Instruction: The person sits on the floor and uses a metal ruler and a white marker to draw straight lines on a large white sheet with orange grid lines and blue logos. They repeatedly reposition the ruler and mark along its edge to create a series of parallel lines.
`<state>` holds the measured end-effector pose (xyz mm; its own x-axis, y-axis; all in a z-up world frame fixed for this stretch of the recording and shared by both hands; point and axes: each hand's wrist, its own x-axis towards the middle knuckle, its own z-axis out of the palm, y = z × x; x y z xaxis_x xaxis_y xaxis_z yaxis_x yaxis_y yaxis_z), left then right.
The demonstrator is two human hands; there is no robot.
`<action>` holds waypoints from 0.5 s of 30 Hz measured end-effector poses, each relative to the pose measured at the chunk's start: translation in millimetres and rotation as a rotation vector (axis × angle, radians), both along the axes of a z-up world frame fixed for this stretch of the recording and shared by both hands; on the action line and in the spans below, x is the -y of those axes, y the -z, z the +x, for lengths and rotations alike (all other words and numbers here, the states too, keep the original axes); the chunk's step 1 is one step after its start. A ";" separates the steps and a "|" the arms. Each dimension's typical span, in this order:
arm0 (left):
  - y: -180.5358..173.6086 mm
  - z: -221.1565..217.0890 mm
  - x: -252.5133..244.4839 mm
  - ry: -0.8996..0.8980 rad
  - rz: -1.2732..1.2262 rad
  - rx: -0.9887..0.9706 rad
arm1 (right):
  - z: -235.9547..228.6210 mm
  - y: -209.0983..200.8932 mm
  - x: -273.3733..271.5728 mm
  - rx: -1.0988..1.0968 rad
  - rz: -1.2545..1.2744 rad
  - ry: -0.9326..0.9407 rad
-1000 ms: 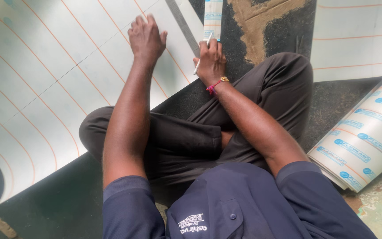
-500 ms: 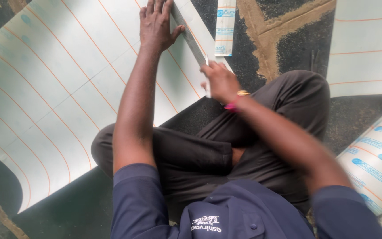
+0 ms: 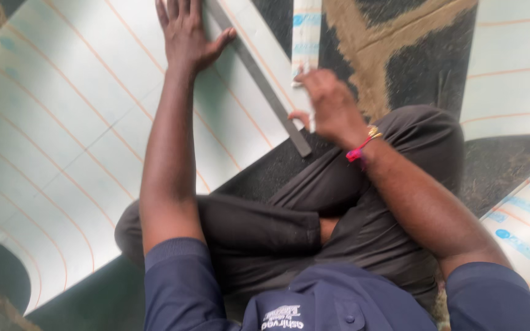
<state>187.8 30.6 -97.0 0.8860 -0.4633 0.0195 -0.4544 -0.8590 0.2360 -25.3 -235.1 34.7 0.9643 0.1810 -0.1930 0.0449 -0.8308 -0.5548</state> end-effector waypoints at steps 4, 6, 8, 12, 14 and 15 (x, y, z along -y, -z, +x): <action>13.7 1.9 0.2 0.055 -0.012 0.086 | 0.0 4.0 -10.3 0.008 -0.002 -0.088; 17.0 11.9 5.9 0.048 -0.014 0.067 | -2.0 4.5 -10.1 0.042 0.019 -0.122; 16.8 24.5 14.3 0.039 -0.004 0.051 | -2.3 4.8 -9.1 0.026 0.017 -0.112; 15.2 44.2 38.9 0.049 0.005 -0.027 | 0.4 3.9 -4.9 -0.031 -0.034 -0.093; 16.4 49.7 50.0 0.070 -0.029 -0.045 | 2.1 3.7 -3.7 -0.038 -0.021 -0.077; 16.5 52.4 53.5 0.079 -0.043 -0.052 | 3.8 3.6 -3.0 -0.039 -0.012 -0.070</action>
<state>240.2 -22.9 -113.5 0.8469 -0.5318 -0.0044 -0.5067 -0.8093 0.2972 -21.5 -232.1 31.1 0.9412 0.2451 -0.2324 0.0816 -0.8328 -0.5476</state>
